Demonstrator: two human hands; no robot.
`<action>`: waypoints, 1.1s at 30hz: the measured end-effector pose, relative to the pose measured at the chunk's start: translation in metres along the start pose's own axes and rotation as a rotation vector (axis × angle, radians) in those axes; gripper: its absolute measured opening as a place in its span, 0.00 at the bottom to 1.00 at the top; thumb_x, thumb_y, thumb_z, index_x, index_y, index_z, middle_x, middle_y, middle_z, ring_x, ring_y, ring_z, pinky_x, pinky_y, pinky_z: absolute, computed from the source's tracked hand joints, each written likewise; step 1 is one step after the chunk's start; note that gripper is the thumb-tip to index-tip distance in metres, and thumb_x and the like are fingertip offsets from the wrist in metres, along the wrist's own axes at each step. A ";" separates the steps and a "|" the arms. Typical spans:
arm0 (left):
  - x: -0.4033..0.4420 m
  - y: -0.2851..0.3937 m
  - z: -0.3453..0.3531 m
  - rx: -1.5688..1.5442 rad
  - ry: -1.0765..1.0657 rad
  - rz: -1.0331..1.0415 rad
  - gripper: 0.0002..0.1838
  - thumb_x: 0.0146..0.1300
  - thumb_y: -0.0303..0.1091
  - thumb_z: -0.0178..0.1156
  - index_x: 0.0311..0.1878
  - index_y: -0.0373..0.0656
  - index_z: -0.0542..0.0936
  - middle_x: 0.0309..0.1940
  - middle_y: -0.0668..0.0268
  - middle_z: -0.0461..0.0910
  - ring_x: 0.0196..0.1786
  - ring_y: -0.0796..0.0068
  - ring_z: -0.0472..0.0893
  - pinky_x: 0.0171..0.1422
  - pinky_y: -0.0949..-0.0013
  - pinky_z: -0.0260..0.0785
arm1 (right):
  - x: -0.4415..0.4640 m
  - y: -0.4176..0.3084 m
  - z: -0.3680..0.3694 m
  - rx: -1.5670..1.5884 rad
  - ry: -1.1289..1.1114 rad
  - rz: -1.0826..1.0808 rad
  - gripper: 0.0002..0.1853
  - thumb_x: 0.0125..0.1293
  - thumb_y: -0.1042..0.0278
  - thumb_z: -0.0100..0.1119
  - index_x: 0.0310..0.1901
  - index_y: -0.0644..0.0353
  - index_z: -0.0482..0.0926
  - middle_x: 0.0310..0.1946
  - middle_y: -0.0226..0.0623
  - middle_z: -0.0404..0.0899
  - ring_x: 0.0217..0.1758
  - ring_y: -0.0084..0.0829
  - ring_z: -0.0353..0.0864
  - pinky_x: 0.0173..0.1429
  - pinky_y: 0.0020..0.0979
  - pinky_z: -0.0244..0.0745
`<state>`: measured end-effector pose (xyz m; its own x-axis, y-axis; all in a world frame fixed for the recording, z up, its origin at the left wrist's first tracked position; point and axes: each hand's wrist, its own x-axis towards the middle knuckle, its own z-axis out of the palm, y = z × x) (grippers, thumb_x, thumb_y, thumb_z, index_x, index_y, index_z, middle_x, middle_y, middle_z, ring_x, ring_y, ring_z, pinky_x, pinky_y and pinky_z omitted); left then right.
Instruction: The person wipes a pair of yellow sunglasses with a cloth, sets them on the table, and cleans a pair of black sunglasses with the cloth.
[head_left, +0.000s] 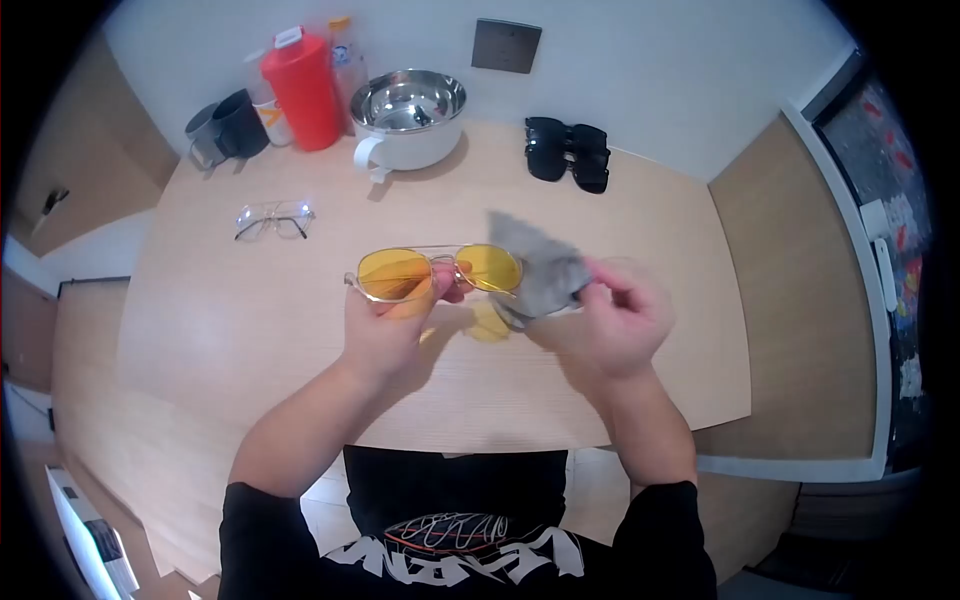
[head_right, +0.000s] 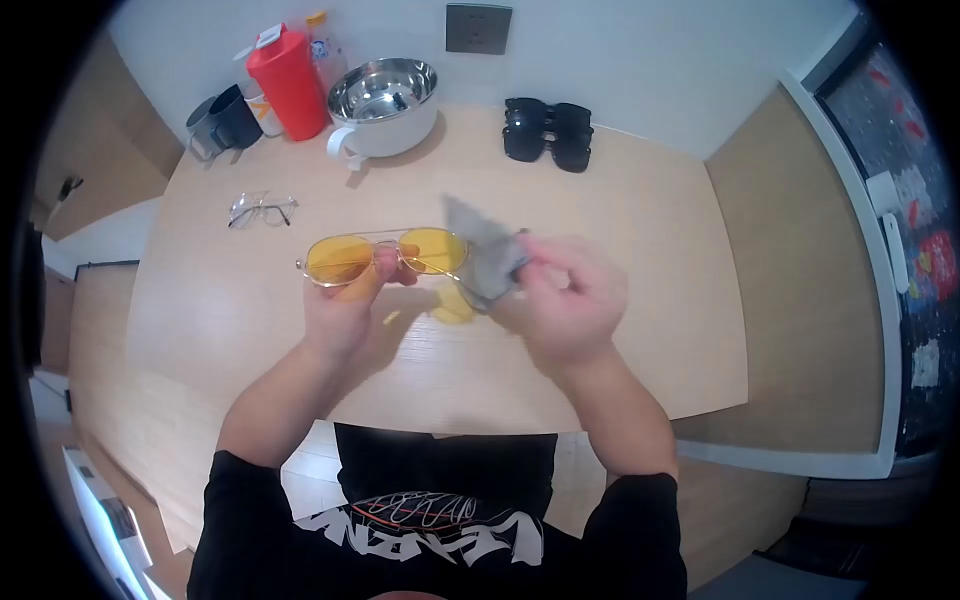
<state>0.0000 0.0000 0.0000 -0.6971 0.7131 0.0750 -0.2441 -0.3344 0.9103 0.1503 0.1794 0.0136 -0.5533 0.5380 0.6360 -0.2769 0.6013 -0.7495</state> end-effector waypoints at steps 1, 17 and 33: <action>-0.001 -0.001 0.003 0.029 0.024 0.038 0.11 0.66 0.33 0.66 0.45 0.36 0.80 0.44 0.56 0.83 0.46 0.67 0.82 0.52 0.63 0.77 | 0.001 0.001 0.003 0.098 0.175 0.039 0.09 0.64 0.81 0.61 0.45 0.65 0.83 0.38 0.46 0.84 0.43 0.36 0.82 0.46 0.30 0.78; -0.004 -0.008 0.009 0.383 -0.283 0.398 0.16 0.57 0.16 0.64 0.50 0.35 0.81 0.48 0.58 0.83 0.44 0.74 0.82 0.51 0.70 0.76 | 0.004 -0.013 0.016 0.177 -0.470 0.300 0.20 0.56 0.67 0.72 0.50 0.64 0.80 0.44 0.41 0.81 0.48 0.34 0.80 0.54 0.34 0.74; 0.008 0.004 -0.011 0.044 -0.268 0.078 0.06 0.70 0.26 0.60 0.46 0.35 0.79 0.42 0.56 0.83 0.29 0.72 0.81 0.39 0.70 0.77 | 0.016 -0.006 -0.006 0.093 -0.663 0.279 0.14 0.61 0.76 0.65 0.48 0.63 0.79 0.40 0.34 0.81 0.41 0.24 0.81 0.48 0.28 0.79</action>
<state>-0.0136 -0.0027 0.0000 -0.5080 0.8258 0.2450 -0.1630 -0.3714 0.9140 0.1479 0.1882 0.0298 -0.9649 0.1749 0.1958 -0.1053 0.4253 -0.8989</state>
